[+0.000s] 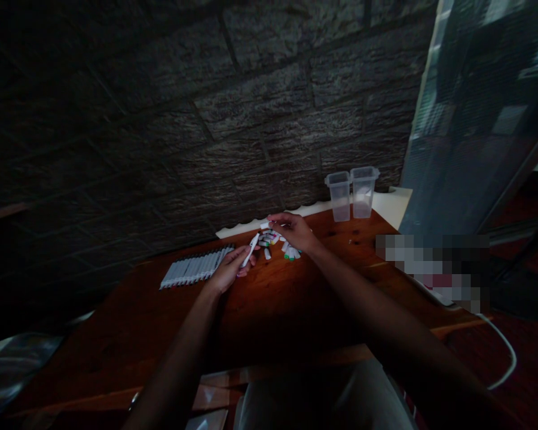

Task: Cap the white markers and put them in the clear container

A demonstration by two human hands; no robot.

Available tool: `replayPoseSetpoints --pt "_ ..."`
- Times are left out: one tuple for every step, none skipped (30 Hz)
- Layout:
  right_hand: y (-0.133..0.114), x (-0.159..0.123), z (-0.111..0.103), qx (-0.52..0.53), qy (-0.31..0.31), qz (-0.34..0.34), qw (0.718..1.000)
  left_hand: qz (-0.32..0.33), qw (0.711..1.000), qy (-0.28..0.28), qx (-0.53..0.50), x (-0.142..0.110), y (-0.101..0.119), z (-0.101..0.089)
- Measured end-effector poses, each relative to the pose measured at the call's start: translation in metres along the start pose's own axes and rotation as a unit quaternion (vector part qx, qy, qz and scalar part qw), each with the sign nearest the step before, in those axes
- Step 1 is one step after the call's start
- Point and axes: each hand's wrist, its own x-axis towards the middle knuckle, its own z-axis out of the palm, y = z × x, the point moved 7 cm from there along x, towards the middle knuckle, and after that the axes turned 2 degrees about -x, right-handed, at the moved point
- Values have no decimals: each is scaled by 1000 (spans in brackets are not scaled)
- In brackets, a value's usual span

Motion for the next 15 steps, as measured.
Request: replayPoseSetpoints --pt "0 0 1 -2 -4 -5 1000 -1 1000 2 4 0 0 0" --pt "0 -1 2 -5 -10 -8 1000 -1 1000 5 7 0 0 -1" --pt "0 -1 3 -9 -14 -11 1000 0 1000 7 10 0 1 -1" --pt "0 -2 4 -12 -16 -13 1000 2 1000 9 11 0 1 -2" --pt "0 -2 4 -13 -16 -14 1000 6 1000 10 11 0 1 -2" --pt "0 -2 3 -13 -17 -15 1000 9 1000 10 11 0 2 -2" --pt "0 -2 3 -9 -18 -15 1000 12 1000 9 10 0 2 -2" --pt "1 -1 2 -2 -20 -12 1000 14 1000 8 11 0 3 -2" --pt "2 -1 2 5 -26 -9 1000 15 1000 8 11 0 3 -1" --pt "3 -1 3 12 -34 -6 999 17 1000 9 13 0 4 -1" --pt "3 -1 4 19 -38 -3 999 20 1000 11 16 0 4 -1" --pt "4 -1 4 25 -39 -2 999 24 999 13 20 0 5 -1" --pt "4 -2 4 31 -38 -1 999 29 999 14 25 0 6 -1" --pt "4 -2 5 35 -37 0 999 33 999 14 30 -1 6 -1" --pt "3 -3 6 37 -37 0 999 36 999 14 35 -1 7 -1"
